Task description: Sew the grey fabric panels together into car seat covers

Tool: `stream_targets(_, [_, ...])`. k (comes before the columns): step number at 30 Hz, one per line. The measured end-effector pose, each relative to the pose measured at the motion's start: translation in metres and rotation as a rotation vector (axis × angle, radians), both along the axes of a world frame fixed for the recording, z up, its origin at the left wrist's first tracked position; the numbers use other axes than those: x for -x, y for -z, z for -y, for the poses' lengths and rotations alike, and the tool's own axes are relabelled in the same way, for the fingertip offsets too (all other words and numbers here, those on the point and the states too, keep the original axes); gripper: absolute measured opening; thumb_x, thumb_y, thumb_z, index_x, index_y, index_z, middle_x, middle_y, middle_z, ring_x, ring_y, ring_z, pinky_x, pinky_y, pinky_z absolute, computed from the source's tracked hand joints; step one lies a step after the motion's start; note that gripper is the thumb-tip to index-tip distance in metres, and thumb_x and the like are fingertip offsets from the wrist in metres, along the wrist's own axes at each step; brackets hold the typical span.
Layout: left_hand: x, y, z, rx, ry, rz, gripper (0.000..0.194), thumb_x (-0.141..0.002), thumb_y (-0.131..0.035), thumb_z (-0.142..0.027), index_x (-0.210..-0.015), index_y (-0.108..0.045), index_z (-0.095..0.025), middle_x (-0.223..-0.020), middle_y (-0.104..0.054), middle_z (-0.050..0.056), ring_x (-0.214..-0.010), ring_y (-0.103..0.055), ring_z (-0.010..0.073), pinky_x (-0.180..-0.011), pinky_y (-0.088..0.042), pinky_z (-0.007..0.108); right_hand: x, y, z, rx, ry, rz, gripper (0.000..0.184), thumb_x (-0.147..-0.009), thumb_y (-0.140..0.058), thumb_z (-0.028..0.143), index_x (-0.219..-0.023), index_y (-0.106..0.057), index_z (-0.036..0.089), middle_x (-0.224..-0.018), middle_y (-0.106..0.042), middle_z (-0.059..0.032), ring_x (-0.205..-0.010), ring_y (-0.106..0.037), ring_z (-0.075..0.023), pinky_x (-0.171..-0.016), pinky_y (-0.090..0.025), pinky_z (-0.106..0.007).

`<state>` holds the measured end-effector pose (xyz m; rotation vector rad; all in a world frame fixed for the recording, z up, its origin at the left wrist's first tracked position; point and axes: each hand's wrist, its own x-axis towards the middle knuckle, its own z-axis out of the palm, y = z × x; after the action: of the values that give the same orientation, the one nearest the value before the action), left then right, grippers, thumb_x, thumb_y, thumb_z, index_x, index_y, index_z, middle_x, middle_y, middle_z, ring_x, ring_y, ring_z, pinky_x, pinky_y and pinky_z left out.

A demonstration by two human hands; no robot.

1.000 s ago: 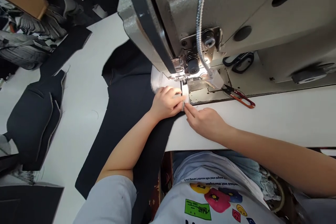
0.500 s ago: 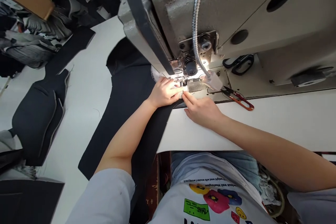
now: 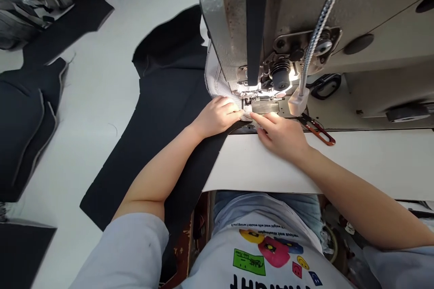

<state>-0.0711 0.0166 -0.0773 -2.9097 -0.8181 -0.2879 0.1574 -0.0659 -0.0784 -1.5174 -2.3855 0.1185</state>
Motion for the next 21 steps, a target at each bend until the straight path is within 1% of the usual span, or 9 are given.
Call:
stream_targets(3, [0.001,-0.001,0.002,0.004,-0.01,0.046,0.029,-0.101,-0.044,-0.03,-0.108,-0.072,-0.023,-0.091,-0.069,0.006,-0.091,-0.059,0.0226,-0.082,-0.045,0.039,0.006,-0.003,-0.005,0.034,-0.028,0.094,0.04,-0.095,-0.046,0.029,-0.13,-0.065,0.025,-0.094,-0.071,-0.0049,-0.069,-0.058,-0.0149,-0.053,-0.022,-0.03])
stream_targets(5, [0.0,0.0,0.003,0.004,-0.021,0.07,0.029,-0.1,-0.044,-0.029,-0.104,-0.073,-0.023,-0.091,-0.069,0.006,-0.091,-0.058,0.0226,-0.082,-0.045,0.038,0.008,-0.004,-0.009,0.044,-0.023,0.126,0.04,-0.096,-0.045,0.029,-0.129,-0.066,0.025,-0.085,-0.07,-0.0046,-0.068,-0.057,-0.0153,-0.054,-0.021,-0.03])
stream_targets(7, [-0.001,0.001,0.0,0.017,-0.037,0.086,0.03,-0.1,-0.044,-0.029,-0.102,-0.073,-0.022,-0.091,-0.069,0.007,-0.092,-0.058,0.0228,-0.083,-0.045,0.039,0.009,-0.003,-0.012,0.034,-0.012,0.145,0.04,-0.096,-0.045,0.03,-0.13,-0.066,0.024,-0.08,-0.069,-0.0049,-0.068,-0.058,-0.0157,-0.055,-0.021,-0.031])
stream_targets(12, [-0.004,0.007,-0.021,0.053,-0.085,0.134,0.03,-0.099,-0.046,-0.034,-0.098,-0.074,-0.023,-0.092,-0.068,0.007,-0.099,-0.059,0.0253,-0.089,-0.045,0.044,0.009,0.005,-0.015,-0.067,0.018,0.171,0.044,-0.097,-0.042,0.029,-0.135,-0.062,0.021,-0.076,-0.068,-0.0057,-0.066,-0.056,-0.016,-0.055,-0.021,-0.031])
stream_targets(17, [-0.004,0.01,-0.043,0.061,-0.086,0.149,0.034,-0.099,-0.043,-0.036,-0.096,-0.074,-0.021,-0.092,-0.067,0.008,-0.101,-0.061,0.0267,-0.091,-0.046,0.047,0.01,0.011,-0.013,-0.122,0.009,0.127,0.039,-0.098,-0.042,0.027,-0.123,-0.071,0.019,-0.074,-0.068,-0.0065,-0.065,-0.054,-0.0152,-0.056,-0.022,-0.03])
stream_targets(21, [-0.003,0.011,-0.052,0.061,-0.046,0.173,0.035,-0.099,-0.044,-0.038,-0.09,-0.072,-0.019,-0.095,-0.068,0.008,-0.103,-0.061,0.0255,-0.096,-0.045,0.046,0.01,0.012,-0.012,-0.139,0.034,0.101,0.038,-0.097,-0.043,0.027,-0.12,-0.073,0.02,-0.073,-0.067,-0.0051,-0.063,-0.052,-0.0143,-0.055,-0.023,-0.03])
